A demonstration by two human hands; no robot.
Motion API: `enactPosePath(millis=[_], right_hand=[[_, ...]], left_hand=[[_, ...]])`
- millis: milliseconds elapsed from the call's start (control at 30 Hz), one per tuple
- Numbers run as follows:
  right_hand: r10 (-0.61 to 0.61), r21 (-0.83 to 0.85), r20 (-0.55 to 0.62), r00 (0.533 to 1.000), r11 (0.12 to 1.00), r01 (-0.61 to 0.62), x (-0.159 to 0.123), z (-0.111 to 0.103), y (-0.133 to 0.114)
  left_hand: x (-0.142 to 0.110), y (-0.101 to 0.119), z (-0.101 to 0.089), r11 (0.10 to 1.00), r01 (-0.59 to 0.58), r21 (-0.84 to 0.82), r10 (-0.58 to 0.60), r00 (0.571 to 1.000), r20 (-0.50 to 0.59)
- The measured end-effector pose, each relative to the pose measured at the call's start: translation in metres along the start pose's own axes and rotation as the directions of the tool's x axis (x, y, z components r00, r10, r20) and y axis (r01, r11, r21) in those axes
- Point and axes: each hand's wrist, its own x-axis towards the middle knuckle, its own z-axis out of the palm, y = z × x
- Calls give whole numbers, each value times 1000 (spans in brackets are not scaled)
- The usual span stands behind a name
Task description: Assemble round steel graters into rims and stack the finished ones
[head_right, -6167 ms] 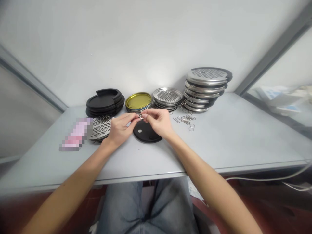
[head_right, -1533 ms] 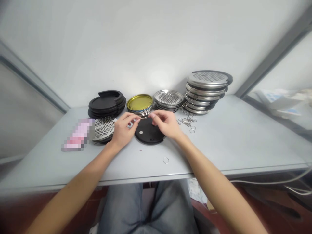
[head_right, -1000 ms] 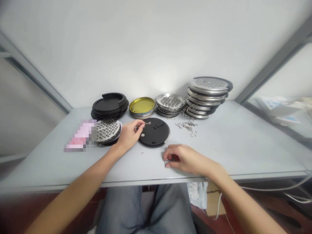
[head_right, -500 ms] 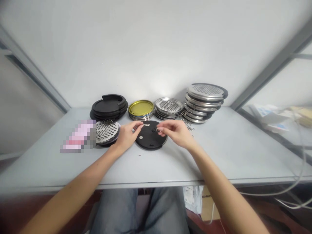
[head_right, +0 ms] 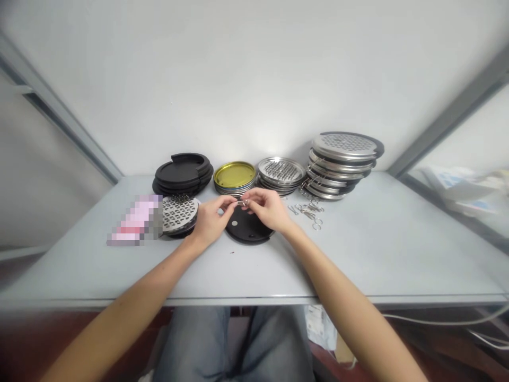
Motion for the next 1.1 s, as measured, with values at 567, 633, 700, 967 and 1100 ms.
enactPosePath(millis=[567, 633, 700, 967, 1100], right_hand=[[242, -91, 264, 934, 970, -226, -4, -9, -14], [303, -35, 344, 889, 950, -310, -5, -10, -16], [358, 12, 403, 842, 918, -396, -6, -11, -18], [419, 141, 440, 794, 841, -522, -8, -16, -21], [400, 170, 422, 814, 847, -504, -8, -16, -21]], left_hand=[[-4, 1, -3, 996, -90, 19, 88, 993, 75], [-5, 1, -2, 993, -118, 21, 116, 987, 108], [-6, 2, -2, 991, -133, 20, 130, 984, 122], [-1, 1, -3, 993, 20, -113, -4, 990, 139], [2, -1, -3, 965, 158, -211, -119, 976, 185]])
